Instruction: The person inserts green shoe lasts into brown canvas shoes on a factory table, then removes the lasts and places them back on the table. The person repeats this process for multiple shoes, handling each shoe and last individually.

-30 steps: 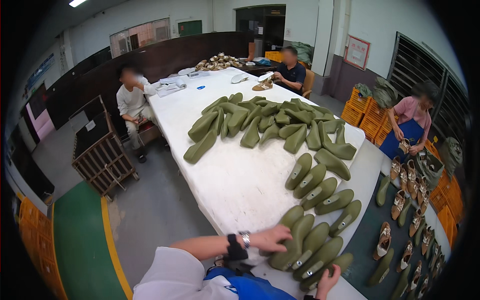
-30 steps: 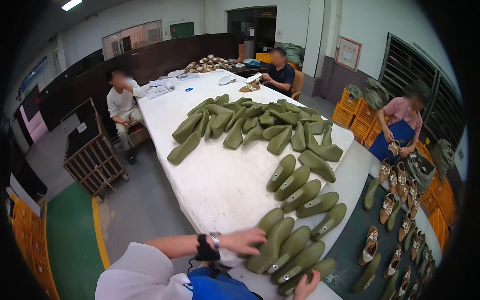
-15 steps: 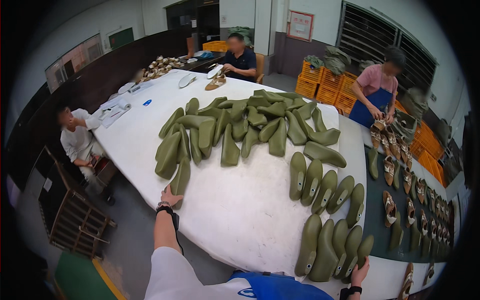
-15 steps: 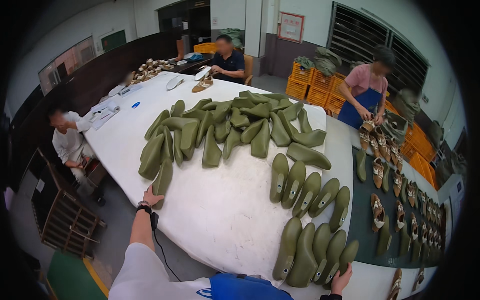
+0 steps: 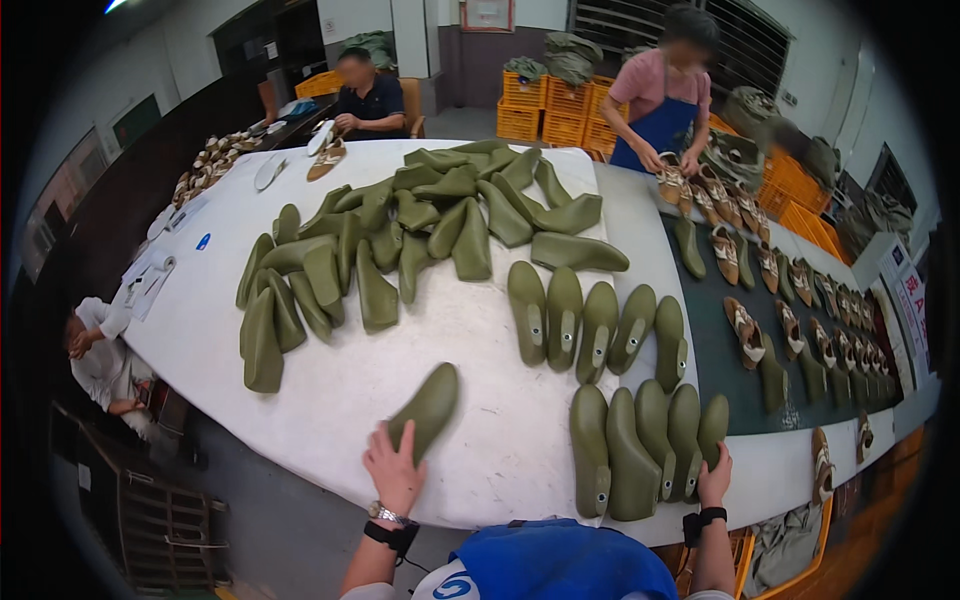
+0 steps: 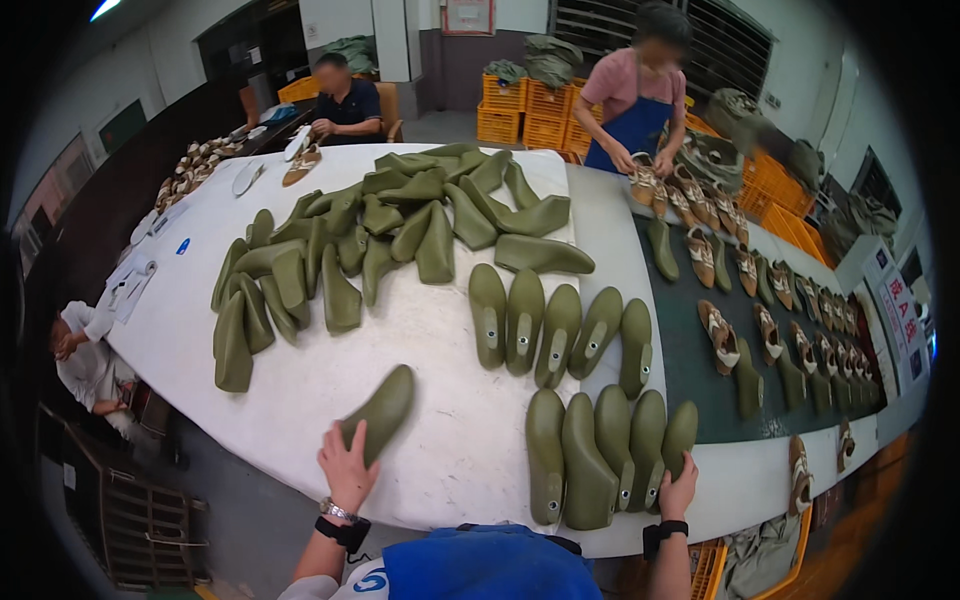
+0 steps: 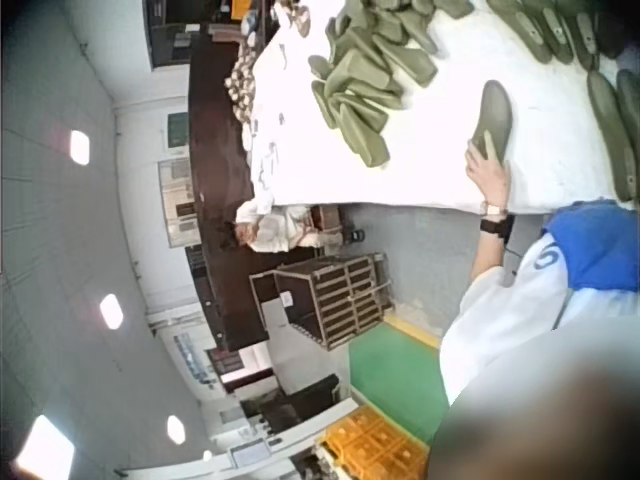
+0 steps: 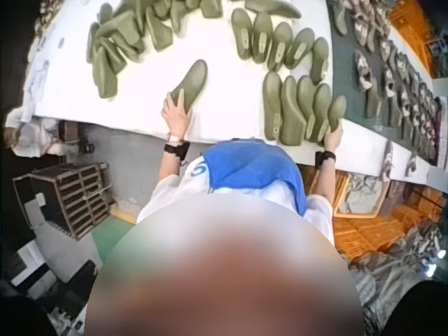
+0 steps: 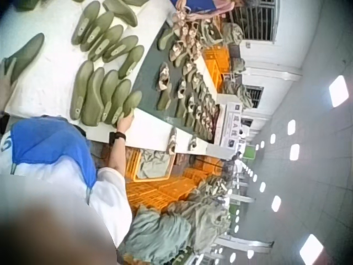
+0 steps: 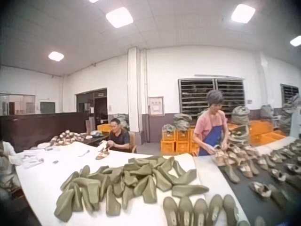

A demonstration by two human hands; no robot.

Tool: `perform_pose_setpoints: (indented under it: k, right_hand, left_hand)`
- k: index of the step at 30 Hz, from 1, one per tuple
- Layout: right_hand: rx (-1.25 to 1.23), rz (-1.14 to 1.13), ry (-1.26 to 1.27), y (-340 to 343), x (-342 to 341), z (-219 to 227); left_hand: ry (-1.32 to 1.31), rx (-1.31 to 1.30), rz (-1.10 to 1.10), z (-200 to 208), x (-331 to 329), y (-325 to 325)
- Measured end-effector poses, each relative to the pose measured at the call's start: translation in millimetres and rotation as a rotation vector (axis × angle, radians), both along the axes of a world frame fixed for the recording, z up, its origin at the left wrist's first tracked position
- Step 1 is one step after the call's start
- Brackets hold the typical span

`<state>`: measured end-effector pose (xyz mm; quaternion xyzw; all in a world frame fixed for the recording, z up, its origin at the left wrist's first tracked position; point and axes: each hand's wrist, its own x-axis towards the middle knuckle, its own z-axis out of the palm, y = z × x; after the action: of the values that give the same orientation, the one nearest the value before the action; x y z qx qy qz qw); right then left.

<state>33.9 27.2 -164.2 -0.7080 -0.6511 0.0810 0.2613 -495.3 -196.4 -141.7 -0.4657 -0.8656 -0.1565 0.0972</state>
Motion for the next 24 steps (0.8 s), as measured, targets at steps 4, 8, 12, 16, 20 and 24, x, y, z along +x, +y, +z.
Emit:
perform_pose_setpoints:
  k: [4,8,12,16,20,24]
  right_hand:
    - [-0.023,-0.025,0.006,0.7,-2.9,2.7]
    - [-0.006,-0.011,0.013,-0.6,-1.8,0.8]
    - [0.02,0.001,0.039,1.0,-1.0,-2.0]
    - [0.002,-0.005,0.043,1.9,-2.0,-1.2]
    - [-0.004,-0.004,0.046,1.0,-1.2,-1.9]
    - [0.0,-0.017,0.042,3.3,2.4,-8.1]
  left_hand:
    - [-0.462,-0.085,-0.217,9.1,19.0,44.2]
    - [-0.777,-0.243,-0.194,11.0,30.8,82.8]
    - [-0.912,-0.519,-0.385,7.8,86.7,101.2]
    - [-0.959,-0.468,-0.643,-17.5,82.8,133.7]
    - [-0.534,0.026,-0.427,-48.3,-49.2,189.3]
    - [-0.171,0.041,0.175,-45.2,-193.3,225.7]
